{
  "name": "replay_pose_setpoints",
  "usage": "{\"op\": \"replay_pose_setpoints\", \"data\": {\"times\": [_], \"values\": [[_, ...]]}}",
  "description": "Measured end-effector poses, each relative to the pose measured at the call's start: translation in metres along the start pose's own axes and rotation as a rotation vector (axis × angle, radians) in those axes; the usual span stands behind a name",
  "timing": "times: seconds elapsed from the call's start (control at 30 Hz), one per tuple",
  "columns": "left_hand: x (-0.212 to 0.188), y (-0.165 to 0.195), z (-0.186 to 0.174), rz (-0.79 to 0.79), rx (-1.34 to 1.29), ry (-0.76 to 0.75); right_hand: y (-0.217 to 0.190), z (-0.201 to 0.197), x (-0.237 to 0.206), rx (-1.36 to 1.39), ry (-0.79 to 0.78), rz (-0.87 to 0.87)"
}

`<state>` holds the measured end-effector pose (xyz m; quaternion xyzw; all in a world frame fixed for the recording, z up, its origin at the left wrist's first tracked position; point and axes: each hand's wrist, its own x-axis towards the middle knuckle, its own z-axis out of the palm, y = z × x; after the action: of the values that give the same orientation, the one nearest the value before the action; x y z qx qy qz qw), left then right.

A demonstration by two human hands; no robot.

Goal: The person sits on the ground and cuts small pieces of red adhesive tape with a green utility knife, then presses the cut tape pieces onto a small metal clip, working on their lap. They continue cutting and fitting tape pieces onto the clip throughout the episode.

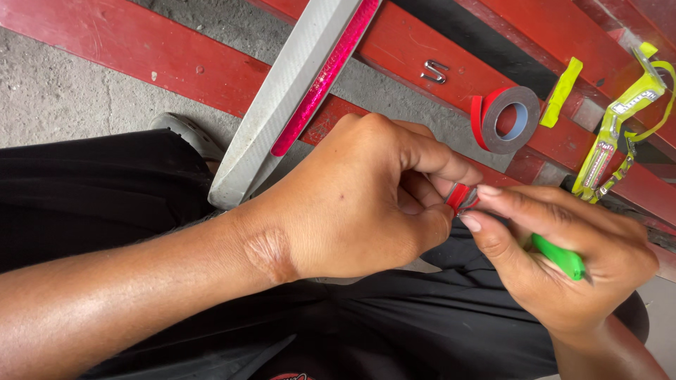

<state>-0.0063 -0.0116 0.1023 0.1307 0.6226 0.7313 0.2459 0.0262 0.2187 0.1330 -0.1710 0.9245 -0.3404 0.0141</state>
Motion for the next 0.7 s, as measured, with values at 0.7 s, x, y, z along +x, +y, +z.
{"op": "replay_pose_setpoints", "data": {"times": [0.7], "values": [[-0.002, -0.016, -0.001, 0.084, 0.172, 0.115, 0.015, 0.014, -0.007, 0.013, -0.034, -0.183]]}}
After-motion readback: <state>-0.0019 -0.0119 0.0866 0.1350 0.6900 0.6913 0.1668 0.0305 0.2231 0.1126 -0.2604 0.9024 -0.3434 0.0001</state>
